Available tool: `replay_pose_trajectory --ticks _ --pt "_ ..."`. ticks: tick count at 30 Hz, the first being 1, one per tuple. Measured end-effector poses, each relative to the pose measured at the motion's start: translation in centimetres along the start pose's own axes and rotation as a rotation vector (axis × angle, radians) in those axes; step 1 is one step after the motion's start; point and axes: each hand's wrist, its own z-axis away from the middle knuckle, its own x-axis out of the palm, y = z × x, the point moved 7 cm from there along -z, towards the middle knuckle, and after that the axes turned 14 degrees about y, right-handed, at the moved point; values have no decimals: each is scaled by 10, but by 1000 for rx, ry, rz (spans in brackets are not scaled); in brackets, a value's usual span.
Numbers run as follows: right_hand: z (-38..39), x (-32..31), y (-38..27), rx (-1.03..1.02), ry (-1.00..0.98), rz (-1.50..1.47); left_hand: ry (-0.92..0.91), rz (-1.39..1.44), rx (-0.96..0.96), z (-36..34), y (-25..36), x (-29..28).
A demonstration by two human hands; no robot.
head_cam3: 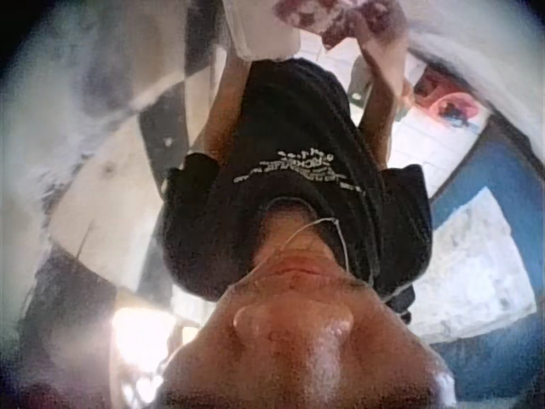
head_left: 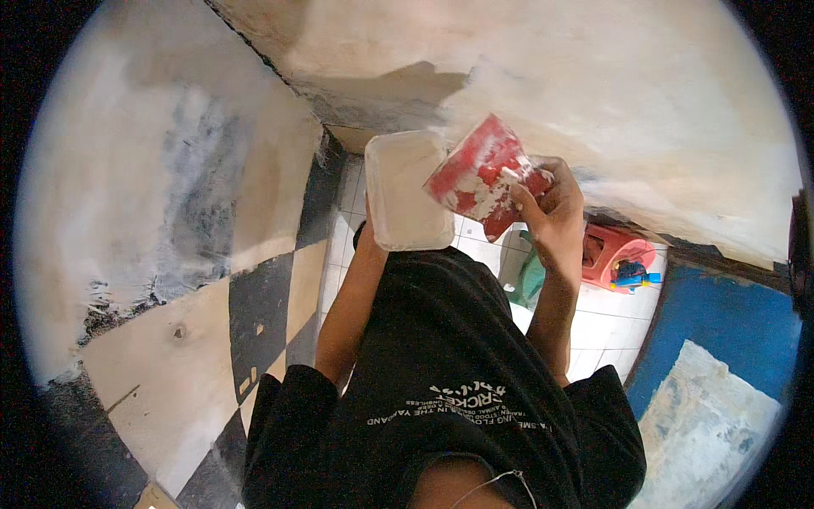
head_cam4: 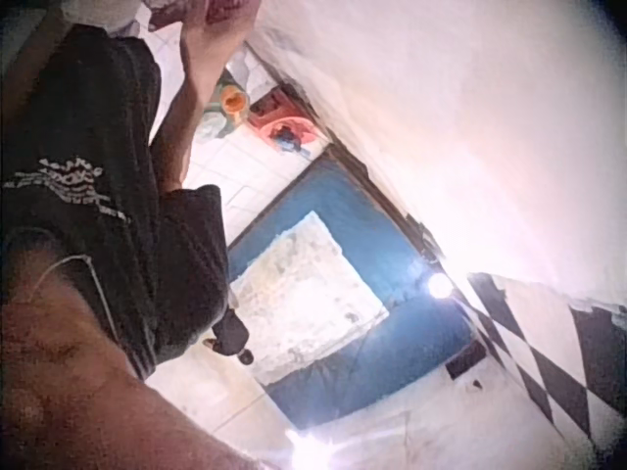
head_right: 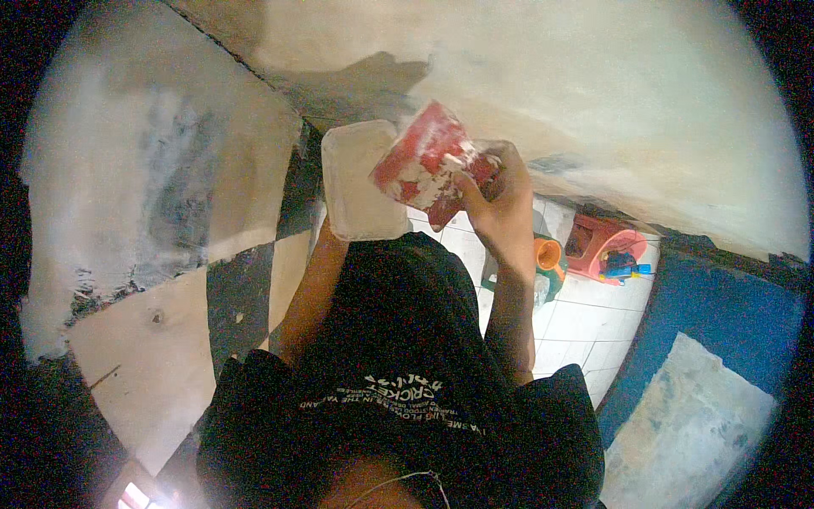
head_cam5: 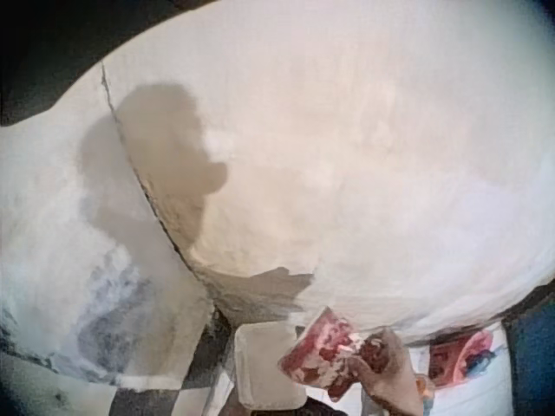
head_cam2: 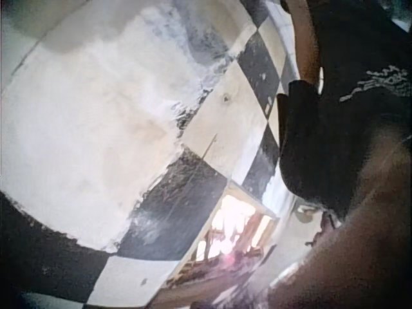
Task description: The person applies wall filler to a wall using a putty knife, taking filler from a plastic container and spreading it over imperfections and gaps in the wall surface.
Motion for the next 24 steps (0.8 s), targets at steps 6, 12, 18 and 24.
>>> replay_pose_trajectory --ticks 6,12,18,24 --pt "0 22 -15 -176 17 455 -2 -50 -12 -14 -17 9" --pt "3 42 -10 -441 94 533 -2 -76 -8 -13 -20 13" --pt "12 67 -7 -514 83 500 108 -92 42 -15 -13 10" --pt "13 77 3 -413 20 505 210 -154 82 -8 -8 6"
